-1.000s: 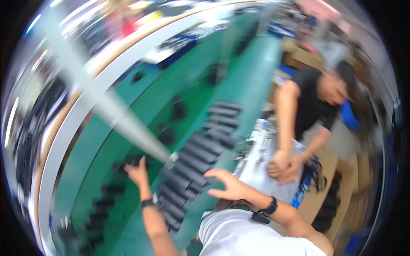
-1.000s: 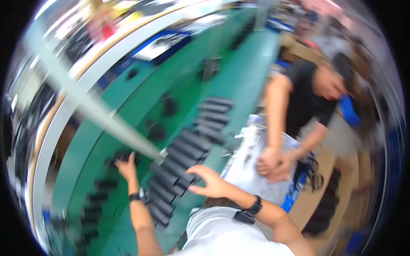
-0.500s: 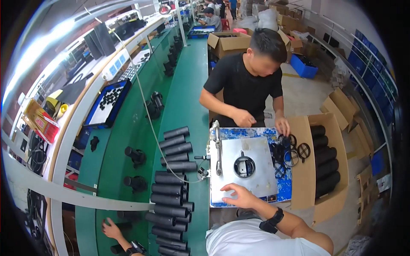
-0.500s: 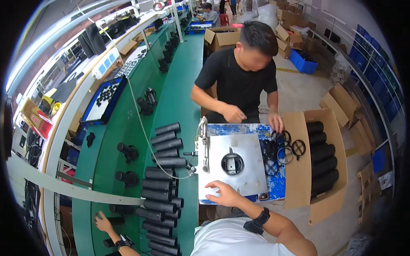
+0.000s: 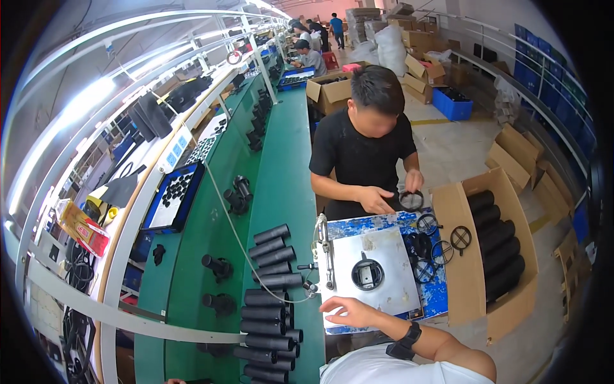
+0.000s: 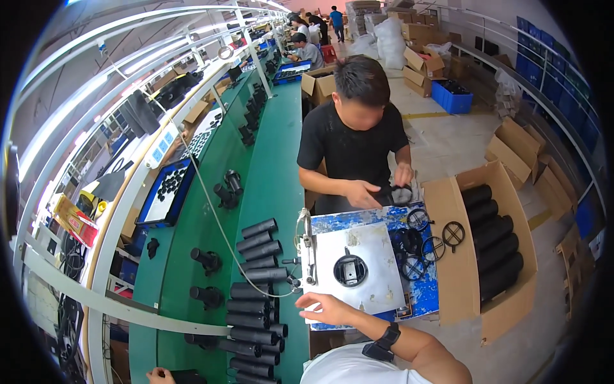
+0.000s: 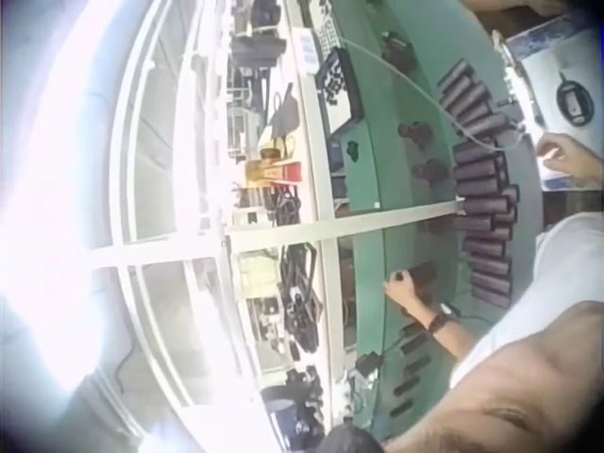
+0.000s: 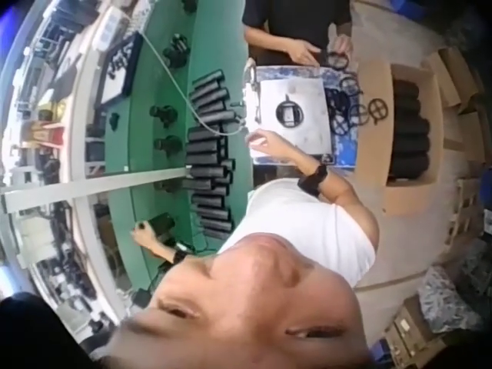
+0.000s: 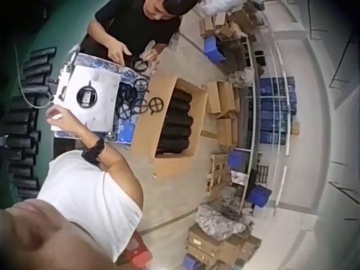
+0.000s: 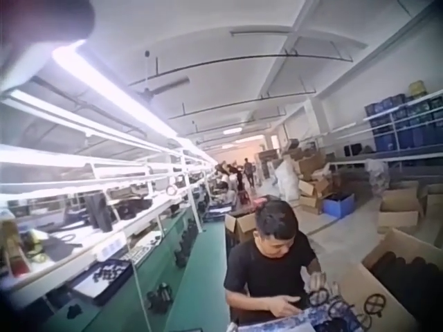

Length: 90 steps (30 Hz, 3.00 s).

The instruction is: The person picks up a microphone body, places it into a machine, and presses a button. They then remove the microphone, attach a shock mount to it by hand, and place the assembled unit onto the workbench.

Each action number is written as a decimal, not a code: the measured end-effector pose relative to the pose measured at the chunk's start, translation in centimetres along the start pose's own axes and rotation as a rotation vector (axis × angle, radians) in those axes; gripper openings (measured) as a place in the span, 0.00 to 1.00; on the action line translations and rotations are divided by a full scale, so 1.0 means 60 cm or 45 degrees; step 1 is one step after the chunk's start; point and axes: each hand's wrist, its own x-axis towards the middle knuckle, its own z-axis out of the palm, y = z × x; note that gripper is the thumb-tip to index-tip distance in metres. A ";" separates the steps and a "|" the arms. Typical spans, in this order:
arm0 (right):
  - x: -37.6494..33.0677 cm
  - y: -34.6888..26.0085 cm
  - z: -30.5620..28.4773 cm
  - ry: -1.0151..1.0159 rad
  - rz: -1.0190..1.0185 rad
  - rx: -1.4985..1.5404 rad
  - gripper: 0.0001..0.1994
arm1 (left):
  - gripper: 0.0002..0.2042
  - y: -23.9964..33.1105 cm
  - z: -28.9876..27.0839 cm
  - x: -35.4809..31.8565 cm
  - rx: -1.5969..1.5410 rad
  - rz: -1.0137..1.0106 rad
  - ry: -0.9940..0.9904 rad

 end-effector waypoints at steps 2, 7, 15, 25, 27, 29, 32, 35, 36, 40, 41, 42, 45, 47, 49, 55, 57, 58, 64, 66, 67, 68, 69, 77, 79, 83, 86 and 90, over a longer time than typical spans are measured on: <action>0.016 -0.011 0.021 -0.113 -0.003 0.096 0.17 | 0.10 0.074 -0.101 -0.023 -0.620 0.493 -0.310; 0.061 -0.013 0.118 -0.926 0.172 0.702 0.25 | 0.07 0.341 -0.117 -0.103 -1.572 1.451 -1.126; 0.039 -0.021 -0.005 0.247 -0.095 1.302 0.26 | 0.36 0.581 -0.006 -0.238 -2.236 0.716 -0.981; -0.047 -0.049 -0.107 0.308 -0.651 1.349 0.34 | 0.23 0.659 0.004 -0.285 -2.285 0.744 -2.296; -0.066 -0.049 -0.124 0.298 -0.755 1.259 0.34 | 0.24 0.667 0.002 -0.286 -2.220 0.661 -2.576; -0.076 -0.057 -0.133 0.372 -0.775 1.261 0.33 | 0.26 0.671 -0.018 -0.285 -2.208 0.649 -2.580; -0.079 -0.072 -0.138 0.520 -0.898 1.245 0.32 | 0.32 0.682 -0.040 -0.287 -2.391 0.804 -2.236; -0.093 -0.062 -0.140 0.483 -0.942 1.284 0.32 | 0.34 0.688 -0.020 -0.309 -2.368 1.002 -1.978; -0.095 -0.058 -0.142 0.488 -0.918 1.290 0.32 | 0.34 0.689 -0.020 -0.314 -2.383 1.102 -1.807; -0.105 -0.043 -0.147 0.473 -0.941 1.256 0.32 | 0.33 0.689 -0.012 -0.314 -2.054 1.474 -1.181; -0.105 -0.049 -0.142 0.590 -0.849 1.163 0.32 | 0.32 0.692 -0.007 -0.320 -2.085 1.400 -1.125; -0.103 -0.054 -0.137 0.701 -0.756 1.066 0.31 | 0.32 0.692 0.010 -0.326 -2.082 1.379 -1.136; -0.099 -0.033 -0.145 0.493 -0.845 1.108 0.33 | 0.26 0.685 0.047 -0.338 -2.260 0.931 -2.246; -0.100 -0.009 -0.173 0.088 -0.953 1.111 0.35 | 0.24 0.689 0.087 -0.349 -2.247 0.891 -2.625; -0.082 0.002 -0.191 0.168 -0.805 0.968 0.29 | 0.23 0.688 0.103 -0.363 -2.106 0.695 -2.933; 0.013 0.053 -0.196 0.992 -0.612 0.124 0.18 | 0.15 0.633 0.140 -0.360 -1.879 0.436 -2.262; 0.027 0.072 -0.185 0.925 -0.515 0.042 0.18 | 0.11 0.608 0.141 -0.355 -1.897 0.367 -2.236; 0.030 0.081 -0.180 0.878 -0.476 0.008 0.19 | 0.11 0.602 0.139 -0.357 -1.900 0.352 -2.233; 0.059 0.104 -0.108 1.198 -0.454 -0.307 0.23 | 0.09 0.601 0.116 -0.322 -2.064 0.266 -2.071; 0.061 0.109 -0.098 1.326 -0.446 -0.250 0.23 | 0.09 0.611 0.106 -0.293 -2.172 0.305 -1.838; 0.058 0.109 -0.102 1.314 -0.438 -0.246 0.23 | 0.09 0.621 0.113 -0.279 -2.203 0.327 -1.759; 0.051 0.109 -0.103 1.306 -0.424 -0.242 0.23 | 0.09 0.628 0.120 -0.267 -2.227 0.347 -1.687; 0.047 0.105 -0.109 1.244 -0.421 -0.227 0.22 | 0.08 0.638 0.126 -0.253 -2.272 0.349 -1.677; 0.040 0.126 -0.125 1.072 -0.448 -0.278 0.18 | 0.13 0.776 0.264 -0.126 -1.369 1.045 -0.352; 0.044 0.125 -0.122 1.048 -0.458 -0.284 0.18 | 0.15 0.795 0.317 -0.117 -1.103 1.082 -0.310; 0.042 0.127 -0.132 1.057 -0.464 -0.272 0.17 | 0.20 0.827 0.327 -0.112 -0.584 1.098 -0.778; 0.039 0.122 -0.133 1.054 -0.467 -0.267 0.17 | 0.21 0.817 0.323 -0.113 -0.789 0.962 -0.873; 0.045 0.083 -0.128 0.968 -0.361 -0.295 0.16 | 0.25 0.768 0.325 -0.092 -1.208 0.882 -0.922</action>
